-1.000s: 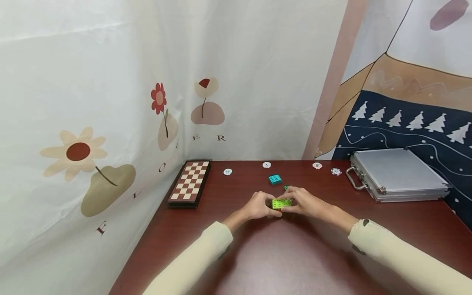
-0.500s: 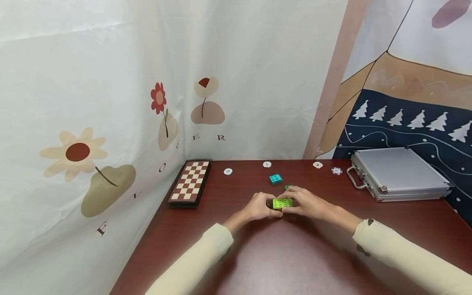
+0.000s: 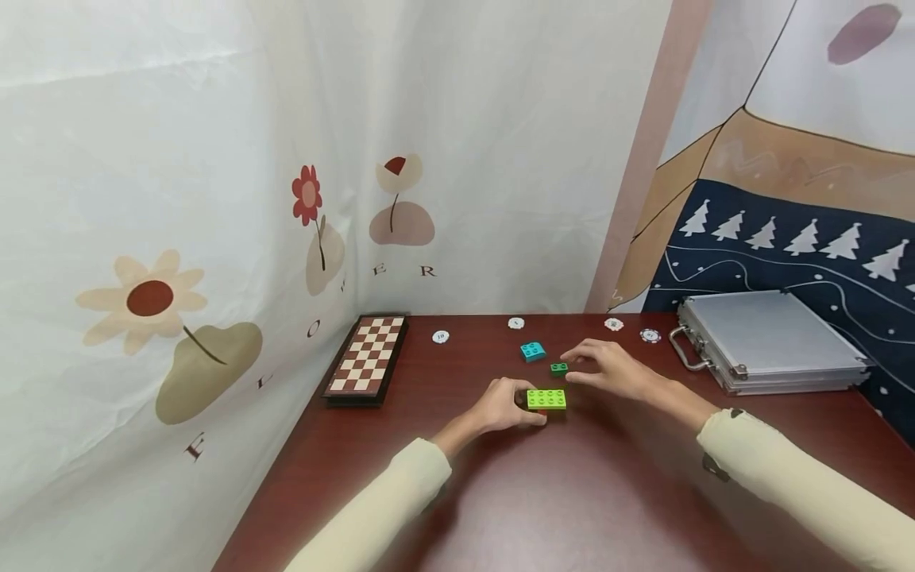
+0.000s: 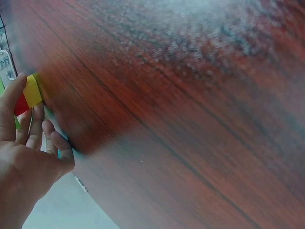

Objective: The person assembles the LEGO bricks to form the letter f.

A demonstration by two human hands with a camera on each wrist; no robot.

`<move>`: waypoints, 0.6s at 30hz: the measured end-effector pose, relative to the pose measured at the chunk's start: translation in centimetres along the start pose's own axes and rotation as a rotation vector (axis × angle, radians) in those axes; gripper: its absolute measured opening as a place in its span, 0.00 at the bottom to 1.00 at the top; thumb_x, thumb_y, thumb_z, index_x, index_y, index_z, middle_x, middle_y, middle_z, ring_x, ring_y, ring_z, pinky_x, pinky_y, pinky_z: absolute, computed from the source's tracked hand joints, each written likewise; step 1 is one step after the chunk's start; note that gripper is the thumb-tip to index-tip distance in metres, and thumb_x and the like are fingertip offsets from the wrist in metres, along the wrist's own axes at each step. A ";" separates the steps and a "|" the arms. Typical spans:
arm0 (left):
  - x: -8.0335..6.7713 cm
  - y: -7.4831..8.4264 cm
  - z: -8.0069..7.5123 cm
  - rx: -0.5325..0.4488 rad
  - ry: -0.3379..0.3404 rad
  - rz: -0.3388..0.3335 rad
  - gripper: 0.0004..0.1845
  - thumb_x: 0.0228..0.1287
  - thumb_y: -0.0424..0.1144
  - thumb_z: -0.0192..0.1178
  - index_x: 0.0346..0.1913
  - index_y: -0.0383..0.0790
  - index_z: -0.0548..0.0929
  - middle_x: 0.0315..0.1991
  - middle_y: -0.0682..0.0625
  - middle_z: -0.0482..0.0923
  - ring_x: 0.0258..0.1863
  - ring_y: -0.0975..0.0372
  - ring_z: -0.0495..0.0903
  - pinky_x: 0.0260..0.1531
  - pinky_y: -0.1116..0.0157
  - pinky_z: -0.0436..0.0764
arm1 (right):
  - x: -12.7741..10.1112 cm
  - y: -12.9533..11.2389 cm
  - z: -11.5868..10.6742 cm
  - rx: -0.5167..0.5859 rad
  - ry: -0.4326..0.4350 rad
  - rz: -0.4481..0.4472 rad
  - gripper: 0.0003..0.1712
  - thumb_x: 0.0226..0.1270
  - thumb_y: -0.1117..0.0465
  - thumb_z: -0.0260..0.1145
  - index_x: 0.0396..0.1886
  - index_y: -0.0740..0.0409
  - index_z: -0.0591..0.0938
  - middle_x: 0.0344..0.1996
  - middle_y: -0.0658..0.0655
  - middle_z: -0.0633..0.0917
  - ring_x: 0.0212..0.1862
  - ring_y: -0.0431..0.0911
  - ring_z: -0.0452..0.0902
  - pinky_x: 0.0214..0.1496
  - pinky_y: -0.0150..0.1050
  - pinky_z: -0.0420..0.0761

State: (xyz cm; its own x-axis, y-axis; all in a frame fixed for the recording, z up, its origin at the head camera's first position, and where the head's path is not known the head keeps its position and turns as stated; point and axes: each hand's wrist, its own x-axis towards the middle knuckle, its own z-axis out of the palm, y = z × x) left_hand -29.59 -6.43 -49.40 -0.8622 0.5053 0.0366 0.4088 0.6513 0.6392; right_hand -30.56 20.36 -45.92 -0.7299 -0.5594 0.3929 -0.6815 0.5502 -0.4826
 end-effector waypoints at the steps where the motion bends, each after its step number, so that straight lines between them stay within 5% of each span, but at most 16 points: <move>1: 0.0 0.0 0.0 0.004 0.001 -0.002 0.26 0.52 0.48 0.82 0.52 0.41 0.89 0.26 0.61 0.80 0.27 0.70 0.75 0.31 0.71 0.76 | 0.0 0.4 -0.1 -0.008 0.008 0.008 0.19 0.66 0.60 0.77 0.54 0.63 0.88 0.47 0.58 0.88 0.47 0.52 0.83 0.49 0.50 0.84; 18: -0.1 -0.1 0.0 -0.016 -0.005 0.007 0.26 0.51 0.48 0.83 0.53 0.42 0.89 0.27 0.61 0.82 0.28 0.71 0.77 0.32 0.72 0.77 | 1.0 4.5 1.4 0.003 -0.028 0.100 0.16 0.66 0.67 0.75 0.52 0.68 0.87 0.45 0.60 0.90 0.47 0.53 0.85 0.53 0.54 0.83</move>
State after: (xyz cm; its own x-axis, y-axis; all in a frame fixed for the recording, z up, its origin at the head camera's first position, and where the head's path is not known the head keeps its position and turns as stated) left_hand -29.51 -6.60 -49.51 -0.8577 0.5128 0.0368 0.4099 0.6388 0.6511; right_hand -34.26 21.46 -48.79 -0.7926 -0.5188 0.3204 -0.6048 0.6025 -0.5208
